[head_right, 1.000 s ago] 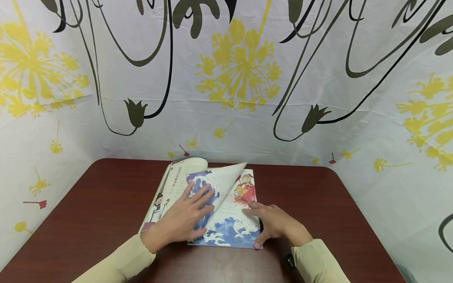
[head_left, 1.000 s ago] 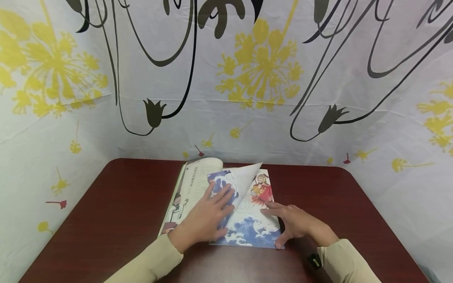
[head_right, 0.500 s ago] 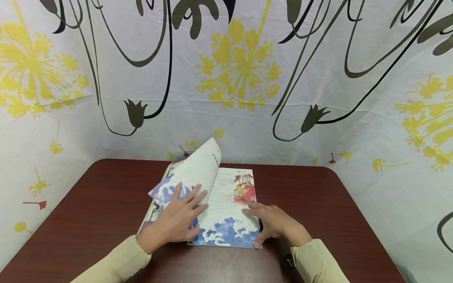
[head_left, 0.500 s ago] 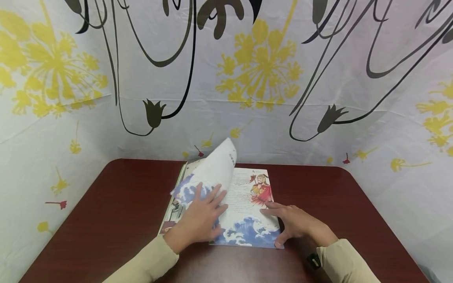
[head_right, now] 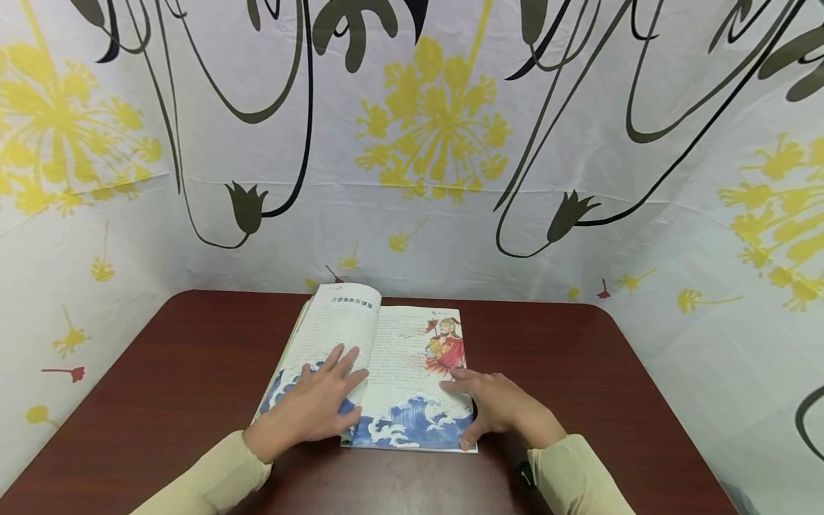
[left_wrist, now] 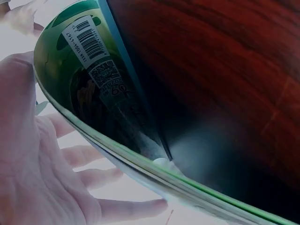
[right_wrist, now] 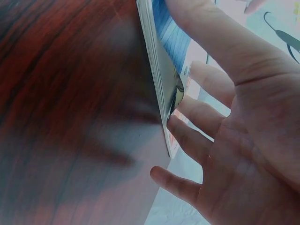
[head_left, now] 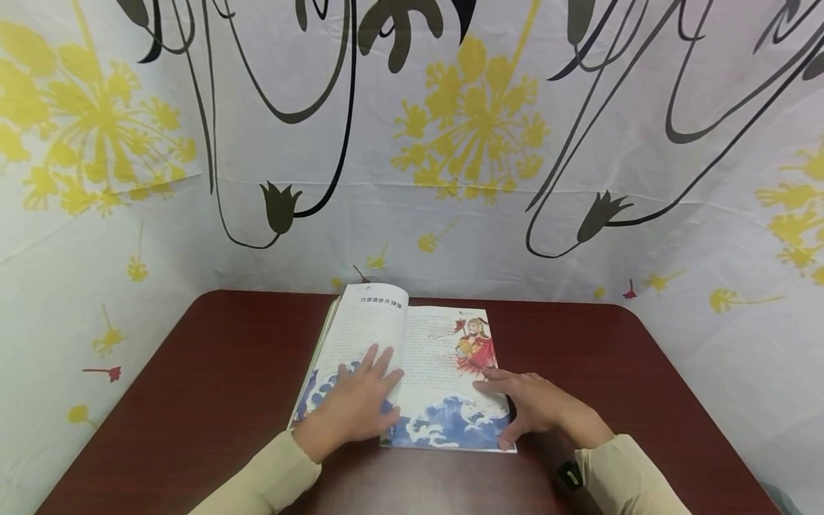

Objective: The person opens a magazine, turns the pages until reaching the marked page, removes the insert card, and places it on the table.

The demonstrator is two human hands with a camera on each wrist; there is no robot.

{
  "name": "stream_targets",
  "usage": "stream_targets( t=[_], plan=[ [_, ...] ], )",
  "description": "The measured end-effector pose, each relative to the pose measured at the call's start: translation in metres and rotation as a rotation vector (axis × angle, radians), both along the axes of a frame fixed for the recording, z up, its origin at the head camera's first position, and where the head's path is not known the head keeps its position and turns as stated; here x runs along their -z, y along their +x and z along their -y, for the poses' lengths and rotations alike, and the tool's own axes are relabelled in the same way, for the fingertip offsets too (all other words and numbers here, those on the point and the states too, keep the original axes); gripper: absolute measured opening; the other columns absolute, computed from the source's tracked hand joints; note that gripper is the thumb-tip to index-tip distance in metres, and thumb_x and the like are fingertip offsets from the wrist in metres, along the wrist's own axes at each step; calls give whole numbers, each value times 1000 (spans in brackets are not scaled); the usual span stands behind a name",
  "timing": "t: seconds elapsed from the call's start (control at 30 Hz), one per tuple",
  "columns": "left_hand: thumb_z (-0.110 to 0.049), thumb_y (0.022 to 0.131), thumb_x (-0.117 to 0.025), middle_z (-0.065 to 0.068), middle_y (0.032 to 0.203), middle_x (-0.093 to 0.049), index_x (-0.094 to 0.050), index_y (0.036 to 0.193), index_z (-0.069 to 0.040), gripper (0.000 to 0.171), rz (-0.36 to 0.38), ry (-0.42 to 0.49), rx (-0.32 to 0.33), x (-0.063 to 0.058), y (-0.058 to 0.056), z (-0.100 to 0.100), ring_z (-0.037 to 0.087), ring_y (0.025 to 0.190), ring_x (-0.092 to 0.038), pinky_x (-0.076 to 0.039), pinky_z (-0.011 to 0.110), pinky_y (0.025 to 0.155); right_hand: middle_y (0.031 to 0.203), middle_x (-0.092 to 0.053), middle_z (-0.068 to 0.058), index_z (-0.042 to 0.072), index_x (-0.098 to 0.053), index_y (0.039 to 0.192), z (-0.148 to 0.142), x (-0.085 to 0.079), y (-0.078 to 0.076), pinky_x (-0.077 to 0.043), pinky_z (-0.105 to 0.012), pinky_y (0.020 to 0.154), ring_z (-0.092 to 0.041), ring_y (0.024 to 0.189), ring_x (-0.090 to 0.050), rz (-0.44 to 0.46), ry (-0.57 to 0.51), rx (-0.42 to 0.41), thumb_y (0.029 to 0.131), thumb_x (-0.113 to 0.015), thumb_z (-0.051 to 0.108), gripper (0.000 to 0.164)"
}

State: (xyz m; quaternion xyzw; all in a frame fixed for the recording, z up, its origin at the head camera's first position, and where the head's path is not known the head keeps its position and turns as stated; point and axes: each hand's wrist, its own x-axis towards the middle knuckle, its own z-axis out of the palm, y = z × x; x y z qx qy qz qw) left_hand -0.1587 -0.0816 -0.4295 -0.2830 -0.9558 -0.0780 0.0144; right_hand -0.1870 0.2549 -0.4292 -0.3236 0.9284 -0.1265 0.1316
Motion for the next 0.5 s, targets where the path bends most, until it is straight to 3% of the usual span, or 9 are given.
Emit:
stream_targets(
  t=[0.13, 0.23, 0.5],
  plan=[
    [-44, 93, -59, 16, 159, -31, -52, 143, -14, 59, 45, 22, -18, 3, -1, 1, 40, 146, -26, -38, 74, 93, 149, -47, -19, 14, -58, 141, 0, 1, -1, -45, -58, 96, -39, 131, -51, -9, -11, -4, 60, -86, 60, 97],
    [-46, 93, -58, 16, 160, -31, -52, 144, -15, 59, 33, 16, -14, 5, -2, 1, 39, 147, -26, -36, 74, 97, 147, -49, -19, 14, -59, 140, -1, 1, -2, -46, -58, 96, -39, 130, -52, -18, -20, -9, 61, -85, 61, 96],
    [-63, 93, -52, 11, 159, -35, -54, 143, -20, 66, -73, -27, 132, 7, -2, -8, 30, 149, -24, -22, 64, 113, 141, -55, -19, 9, -62, 136, 1, -1, -3, -45, -60, 96, -39, 128, -53, -48, -27, -5, 67, -82, 59, 87]
  ],
)
